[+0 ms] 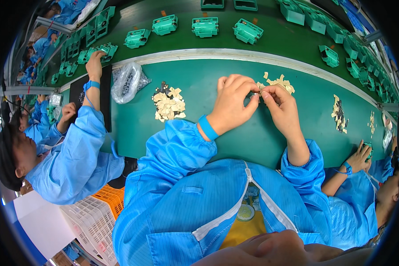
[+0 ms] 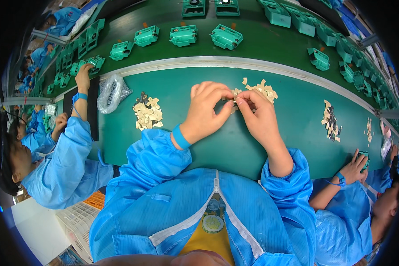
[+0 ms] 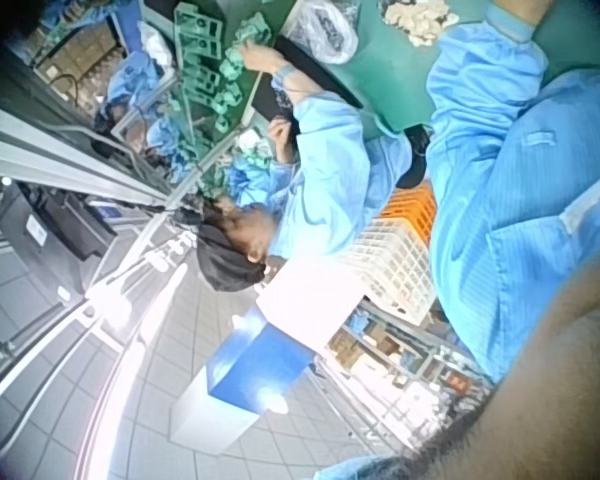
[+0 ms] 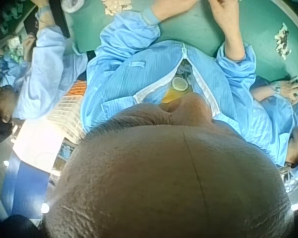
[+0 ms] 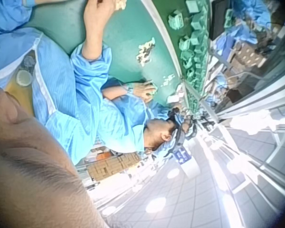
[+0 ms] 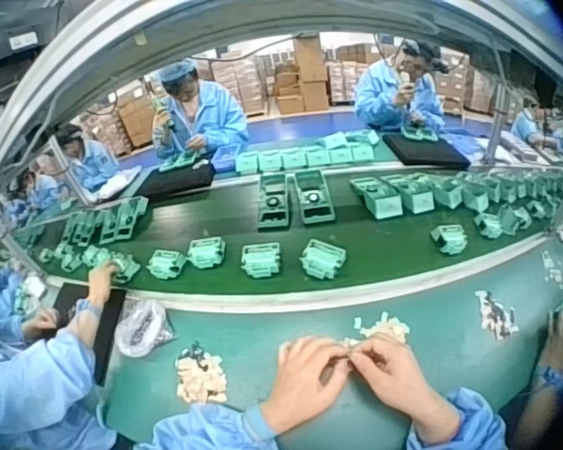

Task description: The person assembles small green plastic housings for electronic components by hand.

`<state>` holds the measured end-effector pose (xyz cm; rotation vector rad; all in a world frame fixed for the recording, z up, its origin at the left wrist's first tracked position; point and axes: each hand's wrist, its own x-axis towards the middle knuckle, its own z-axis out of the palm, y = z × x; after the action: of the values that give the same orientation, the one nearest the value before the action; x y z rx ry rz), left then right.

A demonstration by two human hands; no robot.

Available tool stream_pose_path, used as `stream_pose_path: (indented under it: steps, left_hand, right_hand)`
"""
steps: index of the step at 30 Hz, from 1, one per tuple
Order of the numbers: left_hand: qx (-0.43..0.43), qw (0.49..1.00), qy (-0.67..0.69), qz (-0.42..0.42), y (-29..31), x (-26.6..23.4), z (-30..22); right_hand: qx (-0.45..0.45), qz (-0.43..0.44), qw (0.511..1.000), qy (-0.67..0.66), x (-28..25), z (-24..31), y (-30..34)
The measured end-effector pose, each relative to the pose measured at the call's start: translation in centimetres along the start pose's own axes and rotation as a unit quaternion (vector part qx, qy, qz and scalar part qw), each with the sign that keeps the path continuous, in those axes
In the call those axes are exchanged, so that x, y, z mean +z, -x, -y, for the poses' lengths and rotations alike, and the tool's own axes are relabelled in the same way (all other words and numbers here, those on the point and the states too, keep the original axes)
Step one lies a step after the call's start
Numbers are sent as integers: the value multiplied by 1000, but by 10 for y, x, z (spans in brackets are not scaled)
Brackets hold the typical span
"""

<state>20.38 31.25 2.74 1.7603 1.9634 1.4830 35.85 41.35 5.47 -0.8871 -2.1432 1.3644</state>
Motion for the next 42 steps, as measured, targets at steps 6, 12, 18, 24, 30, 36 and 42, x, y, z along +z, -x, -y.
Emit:
stream_pose_path:
  steps: [6, 12, 18, 24, 30, 36, 42]
  left_hand:
    - [-21, 1000, 5, 12, 0, 0, -3]
    - [-43, 999, 17, -5, 0, 1, 0]
    - [-33, 999, 14, -14, -1, 1, -1]
    - [-23, 1000, 12, -3, -2, 0, -3]
    - [-22, 1000, 15, 2, -3, 1, -4]
    - [-21, 1000, 21, 7, -2, 1, -5]
    - [-24, 999, 27, 10, -1, 2, -6]
  right_hand:
    - [20, 0, 1000, 1, -2, 2, 0]
    - [10, -57, 998, -12, 3, 7, 1]
    - [-115, -63, 987, 88, 6, 8, 2]
    - [-104, -56, 989, 92, 4, 9, 2]
    - [-94, -53, 989, 96, 1, 8, 1]
    - [-73, -48, 993, 82, 1, 6, 2]
    - [-84, -50, 992, 81, 0, 6, 4]
